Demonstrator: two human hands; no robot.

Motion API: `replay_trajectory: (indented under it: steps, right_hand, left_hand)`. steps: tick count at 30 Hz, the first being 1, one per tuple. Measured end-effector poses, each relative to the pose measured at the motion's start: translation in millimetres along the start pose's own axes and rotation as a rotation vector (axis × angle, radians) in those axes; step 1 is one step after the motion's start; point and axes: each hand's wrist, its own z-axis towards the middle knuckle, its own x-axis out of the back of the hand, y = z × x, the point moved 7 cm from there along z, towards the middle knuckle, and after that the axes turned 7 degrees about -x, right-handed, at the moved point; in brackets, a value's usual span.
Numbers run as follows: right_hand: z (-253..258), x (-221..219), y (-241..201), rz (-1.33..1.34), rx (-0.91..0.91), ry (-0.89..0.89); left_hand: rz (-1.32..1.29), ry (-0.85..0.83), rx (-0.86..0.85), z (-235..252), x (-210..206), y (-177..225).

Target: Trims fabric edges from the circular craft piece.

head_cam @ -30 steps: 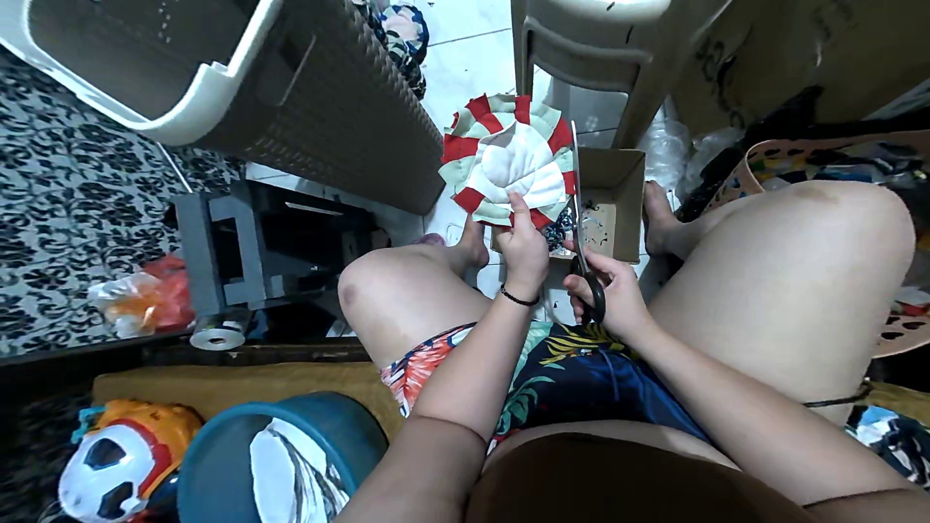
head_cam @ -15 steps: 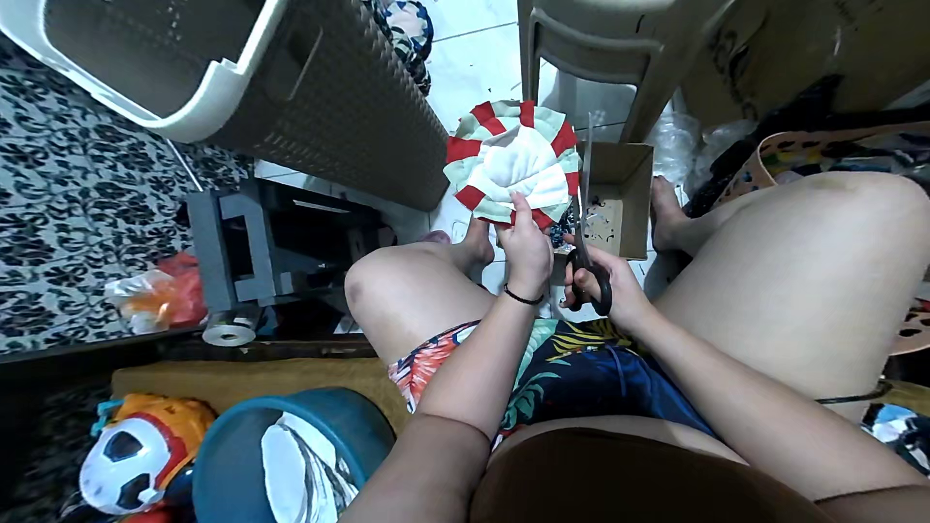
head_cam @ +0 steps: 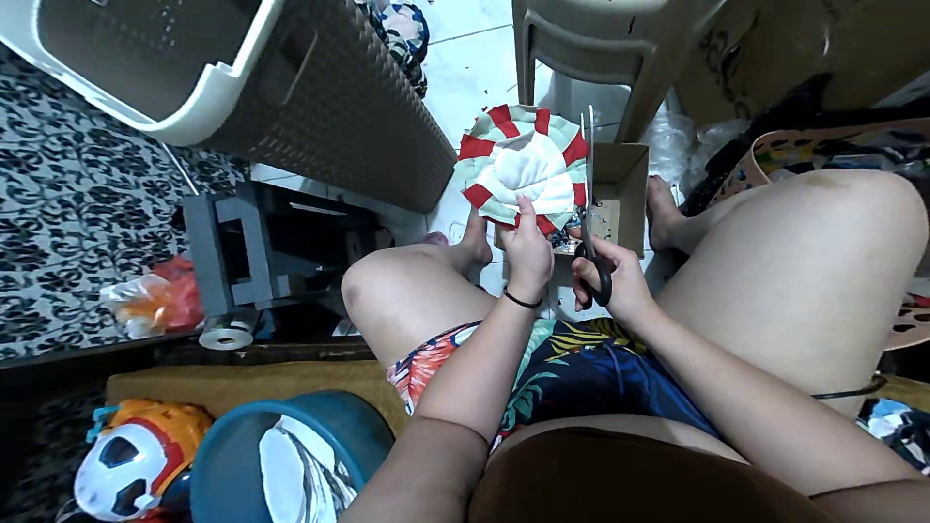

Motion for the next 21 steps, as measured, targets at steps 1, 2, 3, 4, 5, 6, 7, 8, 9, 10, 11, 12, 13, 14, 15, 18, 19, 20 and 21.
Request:
replay_trajectory:
  steps: [1,2,3,4,5,6,7,8,9,10,11,12,13,14,15,18,19,20,21]
  right_hand:
    - [0,0,1,0.000,0.000,0.003]
    - [-1,0,2,0.004,0.001,0.010]
    - [-1,0,3,0.010,-0.003,0.018]
    - [-1,0,3,0.011,-0.009,0.022]
    - [-1,-1,4,0.006,-0.014,0.024]
    - [-1,-1,5,-0.005,-0.019,0.015]
    - [0,-2,6,-0.029,-0.025,-0.008]
    - [1,-2,7,-0.061,-0.034,-0.047]
    - [3,-3,9,-0.097,-0.044,-0.088]
    - [4,-3,11,-0.136,-0.046,-0.119]
    - [6,-4,13,-0.176,-0.042,-0.141]
    - [7,-5,13,-0.217,-0.034,-0.155]
    - [7,-6,13,-0.249,-0.023,-0.161]
    - [7,-6,11,-0.272,-0.013,-0.163]
    - [7,-7,10,-0.284,-0.005,-0.159]
    - [7,-6,7,-0.271,0.020,-0.136]
    - [7,-5,6,-0.259,0.028,-0.127]
    - [7,-5,4,-0.249,0.031,-0.118]
    - [7,-4,3,-0.245,0.031,-0.109]
  left_hand:
    - [0.007,-0.002,0.017,0,0,0]
    - [0.012,0.008,0.032,0,1,1]
    - [0.016,0.025,0.042,1,2,2]
    - [0.008,0.051,0.039,3,3,3]
    - [-0.019,0.091,0.020,9,3,4]
    - [-0.064,0.137,-0.010,16,5,6]
    - [-0.088,0.158,-0.024,21,8,10]
    - [-0.100,0.154,-0.031,25,12,14]
    - [-0.104,0.144,-0.035,29,16,19]
    - [-0.099,0.129,-0.037,31,19,24]
    - [-0.087,0.108,-0.038,33,21,29]
    - [-0.075,0.095,-0.045,34,23,33]
    - [-0.069,0.089,-0.052,34,24,35]
    - [-0.065,0.087,-0.054,34,24,37]
    - [-0.063,0.082,-0.051,34,24,37]
    - [-0.053,0.065,-0.037,32,22,35]
    - [-0.055,0.059,-0.035,32,21,34]
    - [-0.058,0.053,-0.033,31,20,33]
    - [-0.063,0.045,-0.033,30,19,32]
